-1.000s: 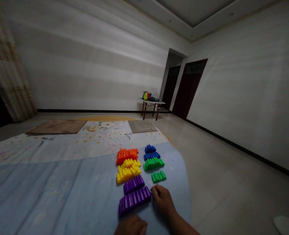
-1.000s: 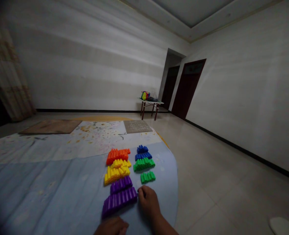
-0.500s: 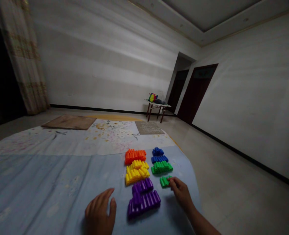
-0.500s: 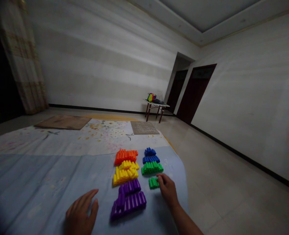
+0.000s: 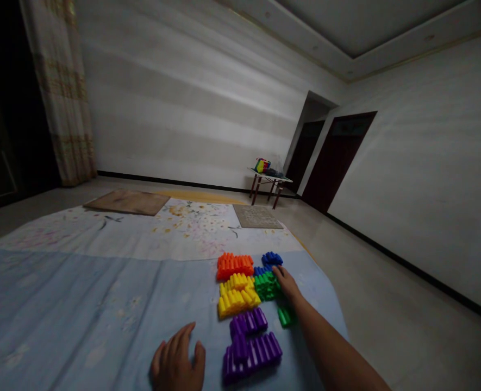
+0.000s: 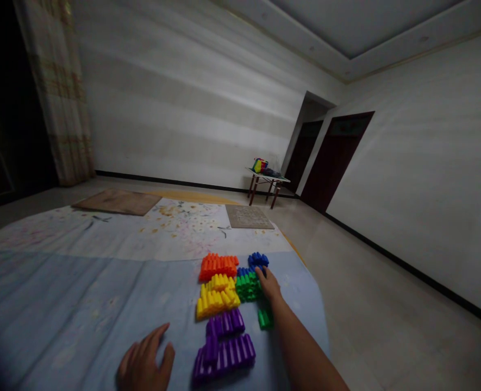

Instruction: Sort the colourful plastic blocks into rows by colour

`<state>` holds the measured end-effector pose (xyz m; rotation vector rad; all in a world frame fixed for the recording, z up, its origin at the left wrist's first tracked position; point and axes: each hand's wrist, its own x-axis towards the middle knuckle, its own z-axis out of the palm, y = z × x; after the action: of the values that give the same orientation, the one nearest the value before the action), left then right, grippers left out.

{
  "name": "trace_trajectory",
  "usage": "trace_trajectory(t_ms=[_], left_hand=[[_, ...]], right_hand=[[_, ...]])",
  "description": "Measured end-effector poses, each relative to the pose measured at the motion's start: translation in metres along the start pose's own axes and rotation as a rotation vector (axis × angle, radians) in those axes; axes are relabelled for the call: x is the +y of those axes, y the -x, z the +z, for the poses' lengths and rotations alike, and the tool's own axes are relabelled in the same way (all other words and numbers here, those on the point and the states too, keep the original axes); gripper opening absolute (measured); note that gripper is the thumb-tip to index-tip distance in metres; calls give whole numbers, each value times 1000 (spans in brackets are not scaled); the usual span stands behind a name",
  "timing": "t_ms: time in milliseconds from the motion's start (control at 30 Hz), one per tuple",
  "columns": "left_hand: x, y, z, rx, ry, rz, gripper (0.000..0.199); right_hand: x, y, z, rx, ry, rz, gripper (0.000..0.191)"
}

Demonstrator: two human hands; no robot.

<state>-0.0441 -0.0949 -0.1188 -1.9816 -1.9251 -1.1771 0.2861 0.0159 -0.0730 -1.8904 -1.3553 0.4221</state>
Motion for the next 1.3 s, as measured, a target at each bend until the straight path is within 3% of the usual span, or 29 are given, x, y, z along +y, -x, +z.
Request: trace_trajectory(t_ms=[300, 467, 633, 733, 800, 867, 933, 1000, 1100, 1200, 1300], left_hand=[[4, -1, -5, 79, -3, -35, 36], [4, -2, -5, 107, 31, -52, 39], [5, -3, -4, 139, 112, -78, 46], [5, -3, -4, 163, 164, -95, 46], [5, -3, -5, 158, 200, -103, 46], [6, -4, -7, 148, 234, -114, 48], [8, -4, -10, 138, 259, -126, 51], [10, -5, -12, 120, 270, -145, 51], [13, -7, -15, 102, 290, -160, 50], [15, -8, -16, 96, 302, -150, 51], [15, -8, -17, 82, 298, -141, 52]], right_hand=[[-85, -3, 71, -104, -89, -49, 64], [-131, 18, 105, -211, -148, -63, 61], [-180, 49, 138, -387, -239, -128, 45], [-203, 61, 139, -499, -329, -202, 47], [-207, 63, 122, -561, -391, -260, 56], [-196, 61, 89, -559, -360, -321, 62], [-169, 58, 47, -498, -262, -371, 64], [-128, 58, 2, -454, -106, -389, 71], [-60, 69, -52, -470, 85, -278, 92], [-12, 89, -76, -504, 271, -149, 109], [4, 109, -72, -569, 403, -111, 120]])
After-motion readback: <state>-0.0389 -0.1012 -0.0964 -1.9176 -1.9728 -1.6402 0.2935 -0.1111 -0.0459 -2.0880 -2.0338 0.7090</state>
